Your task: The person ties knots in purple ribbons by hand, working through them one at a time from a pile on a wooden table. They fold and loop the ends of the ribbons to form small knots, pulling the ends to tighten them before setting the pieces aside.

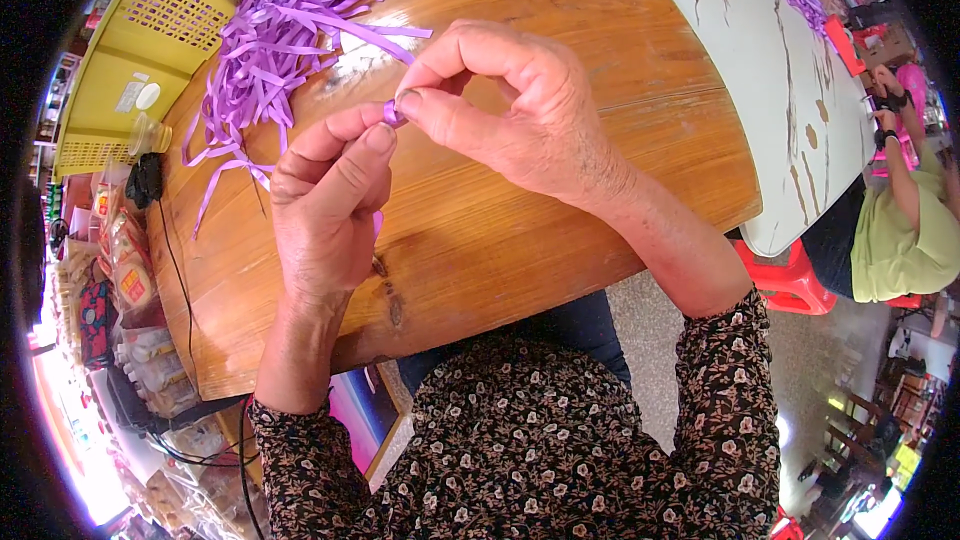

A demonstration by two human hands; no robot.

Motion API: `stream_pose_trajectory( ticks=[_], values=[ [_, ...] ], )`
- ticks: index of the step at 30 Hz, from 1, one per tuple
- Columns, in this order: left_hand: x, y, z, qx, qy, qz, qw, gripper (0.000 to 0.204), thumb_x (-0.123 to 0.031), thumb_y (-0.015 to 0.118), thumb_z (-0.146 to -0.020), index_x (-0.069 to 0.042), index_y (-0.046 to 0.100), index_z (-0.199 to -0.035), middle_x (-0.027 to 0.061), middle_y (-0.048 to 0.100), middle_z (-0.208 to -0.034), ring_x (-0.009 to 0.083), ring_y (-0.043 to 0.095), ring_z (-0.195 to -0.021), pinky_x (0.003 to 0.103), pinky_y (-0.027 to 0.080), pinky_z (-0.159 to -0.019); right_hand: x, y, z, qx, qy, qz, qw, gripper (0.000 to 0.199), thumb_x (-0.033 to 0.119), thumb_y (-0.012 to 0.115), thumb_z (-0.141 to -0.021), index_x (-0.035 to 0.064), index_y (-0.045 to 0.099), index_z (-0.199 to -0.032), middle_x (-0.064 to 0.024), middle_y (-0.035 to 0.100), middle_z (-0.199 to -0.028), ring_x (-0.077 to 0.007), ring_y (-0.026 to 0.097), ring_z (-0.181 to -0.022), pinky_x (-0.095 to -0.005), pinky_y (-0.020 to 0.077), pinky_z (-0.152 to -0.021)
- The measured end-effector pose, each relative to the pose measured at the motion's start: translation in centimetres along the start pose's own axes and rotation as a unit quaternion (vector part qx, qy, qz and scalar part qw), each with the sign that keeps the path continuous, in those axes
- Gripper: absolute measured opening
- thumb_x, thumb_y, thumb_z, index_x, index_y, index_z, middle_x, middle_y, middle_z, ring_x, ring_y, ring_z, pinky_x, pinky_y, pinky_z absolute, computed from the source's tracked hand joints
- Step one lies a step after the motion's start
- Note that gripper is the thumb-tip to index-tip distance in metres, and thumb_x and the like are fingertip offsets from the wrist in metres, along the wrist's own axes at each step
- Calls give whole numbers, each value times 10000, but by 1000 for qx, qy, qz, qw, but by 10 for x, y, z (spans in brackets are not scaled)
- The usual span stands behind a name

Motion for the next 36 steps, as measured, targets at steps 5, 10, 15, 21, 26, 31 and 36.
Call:
stream_pose_trajectory(
  ticks=[5,10,15,21,26,31,36],
  values=[
    [-2,0,2,-49,26,-34,998,117,-18,646,-816,-12,660,-932,-21,634,-811,3,502,-677,132,379,-572,1,0,1,-2,5,-1,1000,69,-68,574,-803,-13,583,-842,-48,564,-815,-113,509,-756,-227,404,-665],
    [-1,-1,1,-38,5,-17,999,106,-32,655,-816,-17,661,-921,-57,599,-745,-19,439,-602,126,297,-490,0,-1,-1,20,4,24,999,108,-47,586,-813,-17,599,-916,-56,581,-852,-125,531,-814,-236,424,-707],
    [-2,0,1,-36,10,-21,999,113,-31,646,-821,-10,657,-932,-15,634,-806,11,510,-669,139,379,-567,17,-5,-9,3,-89,126,988,296,0,662,-750,5,615,-1042,-68,605,-904,-171,559,-850,-276,446,-741],
    [-2,2,3,-1,28,-16,999,110,-7,598,-847,14,647,-943,49,658,-874,66,586,-786,177,460,-705,26,7,-5,74,-235,298,922,353,71,721,-624,25,663,-970,-50,606,-842,-191,562,-764,-290,431,-664],
    [-1,5,5,1,77,-82,994,95,-6,580,-858,24,639,-926,41,649,-846,57,570,-763,176,452,-678,27,7,-1,74,-280,331,898,345,59,720,-582,28,674,-922,-42,595,-765,-185,544,-675,-283,398,-598],
    [8,3,3,14,80,-108,991,83,-10,565,-861,23,627,-906,-17,600,-750,31,494,-672,181,410,-579,29,5,1,83,-251,388,883,269,41,707,-579,-2,646,-838,-59,575,-745,-217,533,-664,-313,394,-587],
    [9,1,3,47,133,-239,961,83,-1,588,-853,16,634,-921,-22,613,-785,14,505,-715,160,419,-630,37,5,1,107,-262,403,871,225,58,682,-592,20,621,-805,-47,550,-720,-210,524,-662,-317,378,-599]
  ],
)
Point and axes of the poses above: each hand's wrist, its own z-axis away from the middle knuckle, its own y-axis out of the palm, x = y × z, the point moved 4 cm from there along -z, towards the middle knuckle
